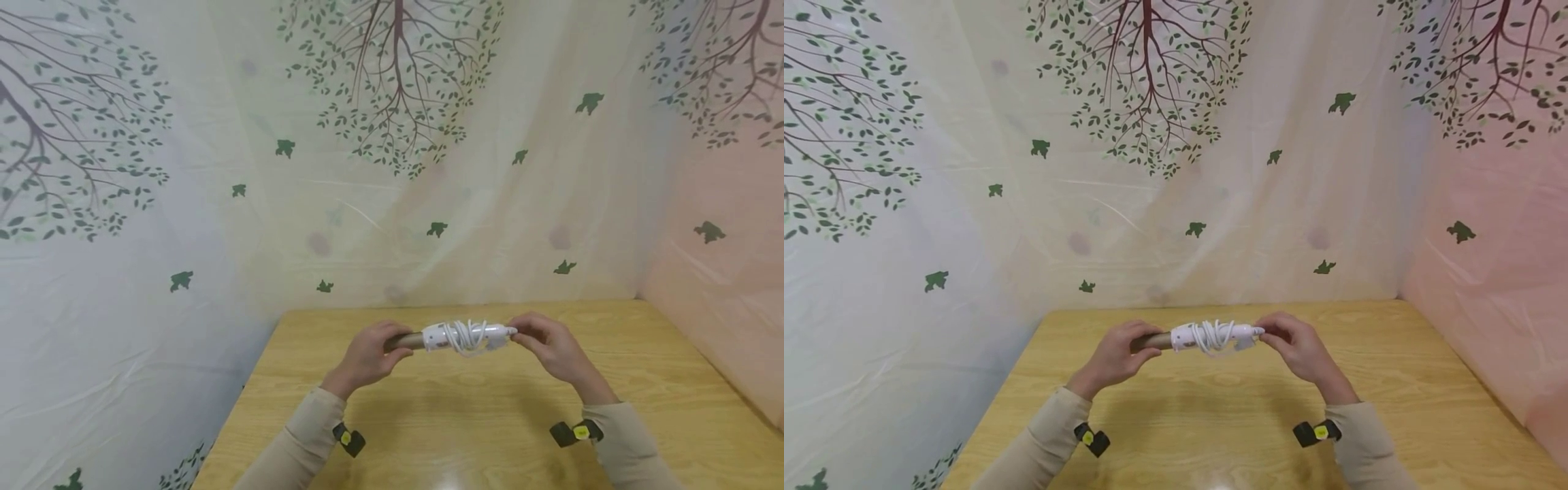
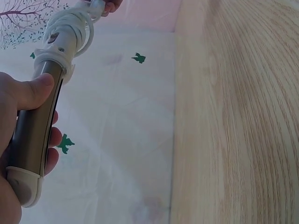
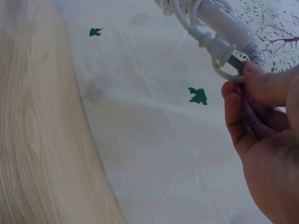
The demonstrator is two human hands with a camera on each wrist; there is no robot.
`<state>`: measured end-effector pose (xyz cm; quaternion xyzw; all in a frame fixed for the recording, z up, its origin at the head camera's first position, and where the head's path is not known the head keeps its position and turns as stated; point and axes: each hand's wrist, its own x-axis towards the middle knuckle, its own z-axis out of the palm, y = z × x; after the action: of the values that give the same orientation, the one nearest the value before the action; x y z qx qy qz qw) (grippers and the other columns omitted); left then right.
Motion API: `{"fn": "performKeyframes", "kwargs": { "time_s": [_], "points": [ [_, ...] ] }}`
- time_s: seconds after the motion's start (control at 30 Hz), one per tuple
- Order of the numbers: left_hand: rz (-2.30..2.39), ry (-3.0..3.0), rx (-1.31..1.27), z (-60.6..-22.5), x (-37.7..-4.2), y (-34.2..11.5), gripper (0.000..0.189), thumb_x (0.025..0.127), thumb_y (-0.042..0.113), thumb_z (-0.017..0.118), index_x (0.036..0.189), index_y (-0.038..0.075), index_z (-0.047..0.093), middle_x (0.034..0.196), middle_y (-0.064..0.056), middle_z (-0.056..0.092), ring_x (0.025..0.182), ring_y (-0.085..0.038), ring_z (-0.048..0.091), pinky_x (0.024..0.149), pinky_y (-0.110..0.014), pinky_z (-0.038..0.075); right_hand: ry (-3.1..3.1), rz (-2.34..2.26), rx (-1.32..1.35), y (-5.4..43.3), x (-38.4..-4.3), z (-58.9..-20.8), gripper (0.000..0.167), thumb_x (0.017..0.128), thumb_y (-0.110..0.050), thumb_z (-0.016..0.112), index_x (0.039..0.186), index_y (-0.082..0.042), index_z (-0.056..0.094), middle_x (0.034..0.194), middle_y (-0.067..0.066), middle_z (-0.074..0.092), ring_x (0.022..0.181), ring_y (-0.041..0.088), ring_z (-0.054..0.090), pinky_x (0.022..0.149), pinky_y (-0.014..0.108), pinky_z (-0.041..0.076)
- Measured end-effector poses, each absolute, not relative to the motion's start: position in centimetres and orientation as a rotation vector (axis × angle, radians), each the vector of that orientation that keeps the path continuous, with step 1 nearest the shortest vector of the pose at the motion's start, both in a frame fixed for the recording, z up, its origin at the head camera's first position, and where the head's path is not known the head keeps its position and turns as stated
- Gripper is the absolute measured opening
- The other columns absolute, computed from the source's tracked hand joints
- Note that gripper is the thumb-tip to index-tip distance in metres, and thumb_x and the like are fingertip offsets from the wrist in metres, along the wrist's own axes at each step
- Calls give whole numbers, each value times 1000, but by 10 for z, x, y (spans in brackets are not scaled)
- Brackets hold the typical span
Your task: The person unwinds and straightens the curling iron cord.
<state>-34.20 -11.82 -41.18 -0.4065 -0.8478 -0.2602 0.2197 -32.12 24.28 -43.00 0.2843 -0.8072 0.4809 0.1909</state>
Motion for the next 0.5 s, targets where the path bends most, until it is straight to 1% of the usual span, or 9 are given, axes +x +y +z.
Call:
{"fn": "performKeyframes", "kwargs": {
  "time_s": [0.3, 0.5],
  "points": [
    [-688, -2335, -1118, -410, -339, -118, 29, 85, 22, 77, 111, 12, 69, 101, 1, 69, 83, -8, 61, 71, -26, 51, -2263, 1382, 829, 245, -319, -430, 19, 92, 4, 61, 108, -3, 67, 102, 7, 67, 89, 13, 66, 75, 22, 54],
    [-657, -2342, -1112, -409, -339, -118, 30, 85, 23, 77, 112, 13, 68, 102, 1, 69, 84, -9, 63, 73, -27, 51, -2278, 1381, 808, 245, -318, -429, 19, 92, 2, 62, 109, -4, 67, 102, 9, 67, 89, 13, 66, 74, 23, 54]
  ]
}}
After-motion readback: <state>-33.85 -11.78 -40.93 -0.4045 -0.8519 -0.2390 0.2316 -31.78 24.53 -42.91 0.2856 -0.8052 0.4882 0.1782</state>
